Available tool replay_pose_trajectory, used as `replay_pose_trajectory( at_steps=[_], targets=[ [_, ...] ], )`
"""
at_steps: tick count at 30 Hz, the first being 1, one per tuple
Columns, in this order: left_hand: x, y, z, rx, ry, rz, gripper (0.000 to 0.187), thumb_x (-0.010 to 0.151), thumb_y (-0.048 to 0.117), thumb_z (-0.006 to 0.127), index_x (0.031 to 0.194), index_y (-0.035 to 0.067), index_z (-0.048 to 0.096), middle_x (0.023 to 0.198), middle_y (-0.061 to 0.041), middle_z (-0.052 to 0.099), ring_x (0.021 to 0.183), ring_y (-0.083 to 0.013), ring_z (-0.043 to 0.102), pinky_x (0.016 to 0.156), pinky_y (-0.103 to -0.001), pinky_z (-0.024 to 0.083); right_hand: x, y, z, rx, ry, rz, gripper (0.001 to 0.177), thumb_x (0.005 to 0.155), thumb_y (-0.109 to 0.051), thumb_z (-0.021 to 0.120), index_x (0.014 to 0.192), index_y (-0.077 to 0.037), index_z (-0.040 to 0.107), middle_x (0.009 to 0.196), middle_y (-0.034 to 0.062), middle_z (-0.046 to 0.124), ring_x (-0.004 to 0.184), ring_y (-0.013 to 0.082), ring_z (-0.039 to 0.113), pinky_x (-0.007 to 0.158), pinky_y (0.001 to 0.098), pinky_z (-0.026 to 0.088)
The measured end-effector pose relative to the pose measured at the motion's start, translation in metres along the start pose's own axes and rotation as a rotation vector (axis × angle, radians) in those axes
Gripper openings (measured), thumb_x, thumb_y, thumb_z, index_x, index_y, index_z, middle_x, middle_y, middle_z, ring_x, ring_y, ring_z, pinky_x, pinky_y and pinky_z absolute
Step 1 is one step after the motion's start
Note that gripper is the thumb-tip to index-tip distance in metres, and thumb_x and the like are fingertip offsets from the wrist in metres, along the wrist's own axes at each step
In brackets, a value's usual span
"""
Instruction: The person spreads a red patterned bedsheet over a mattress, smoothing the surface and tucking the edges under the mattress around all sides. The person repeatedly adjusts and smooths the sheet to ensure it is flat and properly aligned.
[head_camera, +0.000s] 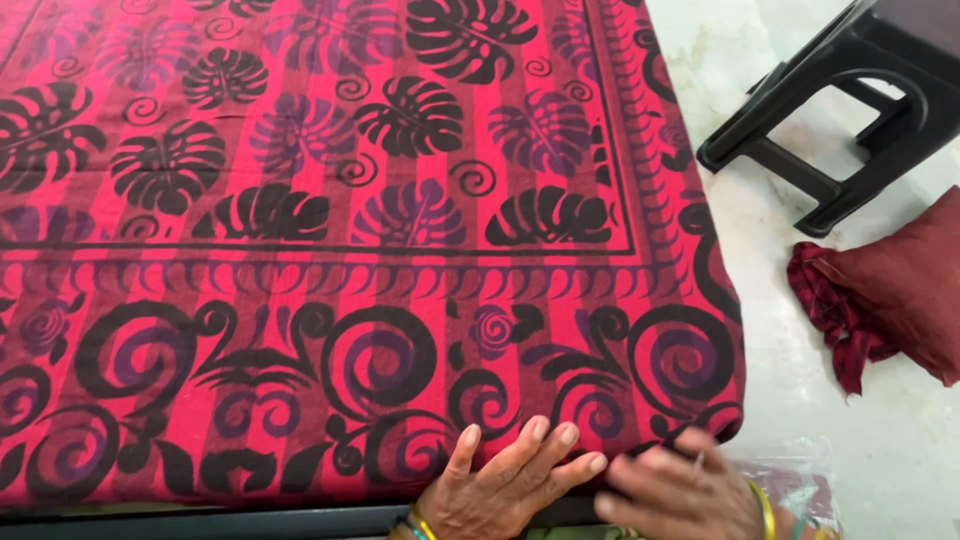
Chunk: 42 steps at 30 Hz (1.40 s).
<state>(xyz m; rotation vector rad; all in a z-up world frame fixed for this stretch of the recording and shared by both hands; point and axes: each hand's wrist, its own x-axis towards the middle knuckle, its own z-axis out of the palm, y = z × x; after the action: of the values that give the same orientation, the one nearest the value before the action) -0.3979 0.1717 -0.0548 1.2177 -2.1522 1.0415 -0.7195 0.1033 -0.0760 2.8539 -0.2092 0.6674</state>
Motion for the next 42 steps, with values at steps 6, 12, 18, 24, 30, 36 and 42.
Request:
replay_pose_trajectory(
  at_steps=[6,12,18,24,30,36,42],
  targets=[
    [0.054,0.0,-0.023,-0.481,-0.253,-0.136,0.065,0.095,0.032,0.059,0.157,0.02,0.044,0.158,-0.012,0.049,0.148,-0.0241,0.046,0.121,-0.054,0.029,0.003,-0.013,0.008,0.56,-0.462,0.269,0.049,0.107,-0.033,0.052,0.154,-0.019,0.054,0.162,0.0009,0.046,0.152,0.0158,0.037,0.127,0.034,0.027],
    [0.137,-0.049,-0.001,-0.82,-0.349,-0.176,0.069,0.093,0.042,0.064,0.149,0.006,0.048,0.153,-0.023,0.049,0.144,-0.0382,0.045,0.116,-0.059,0.03,-0.009,0.01,-0.001,0.746,-0.415,0.714,0.052,0.105,-0.032,0.049,0.154,-0.013,0.051,0.162,0.0046,0.046,0.153,0.017,0.036,0.126,0.034,0.024],
    [0.216,-0.081,0.089,-0.791,-0.59,-0.13,0.068,0.096,0.054,0.054,0.149,0.013,0.046,0.158,-0.02,0.039,0.148,-0.038,0.031,0.115,-0.061,0.024,-0.037,0.03,-0.009,0.844,0.039,1.332,0.056,0.103,-0.031,0.046,0.153,-0.006,0.048,0.162,0.0083,0.046,0.153,0.0181,0.035,0.125,0.034,0.022],
    [0.264,-0.054,0.173,-0.719,-0.685,-0.107,0.069,0.098,0.057,0.044,0.154,0.017,0.039,0.164,-0.016,0.027,0.153,-0.0349,0.02,0.117,-0.066,0.013,-0.028,0.103,-0.008,0.94,0.618,1.419,0.06,0.101,-0.029,0.043,0.153,0.001,0.044,0.161,0.012,0.046,0.153,0.0192,0.035,0.123,0.0339,0.02],
    [0.31,-0.031,0.221,-0.551,-0.582,-0.247,0.064,0.099,0.052,0.044,0.153,0.017,0.041,0.164,-0.017,0.028,0.153,-0.0341,0.022,0.117,-0.068,0.014,0.038,0.222,0.063,1.577,0.88,1.069,0.062,0.107,-0.034,0.034,0.161,-0.004,0.026,0.167,0.0067,0.032,0.151,0.0175,0.032,0.123,0.032,0.024],
    [0.306,-0.032,0.233,-0.522,-0.541,-0.231,0.061,0.101,0.046,0.044,0.153,0.015,0.041,0.163,-0.019,0.029,0.151,-0.0358,0.023,0.117,-0.063,0.016,0.054,0.28,0.134,2.003,0.961,1.183,0.061,0.106,-0.037,0.038,0.16,-0.009,0.034,0.153,0.0111,0.05,0.134,0.018,0.052,0.111,0.0318,0.042],
    [0.312,-0.03,0.23,-0.514,-0.529,-0.237,0.062,0.099,0.044,0.046,0.152,0.014,0.041,0.161,-0.02,0.03,0.15,-0.0362,0.023,0.117,-0.06,0.015,0.036,0.333,0.216,1.844,0.888,1.152,0.06,0.107,-0.04,0.04,0.156,-0.006,0.039,0.152,0.0134,0.052,0.134,0.0204,0.053,0.112,0.0328,0.042]
  ],
)
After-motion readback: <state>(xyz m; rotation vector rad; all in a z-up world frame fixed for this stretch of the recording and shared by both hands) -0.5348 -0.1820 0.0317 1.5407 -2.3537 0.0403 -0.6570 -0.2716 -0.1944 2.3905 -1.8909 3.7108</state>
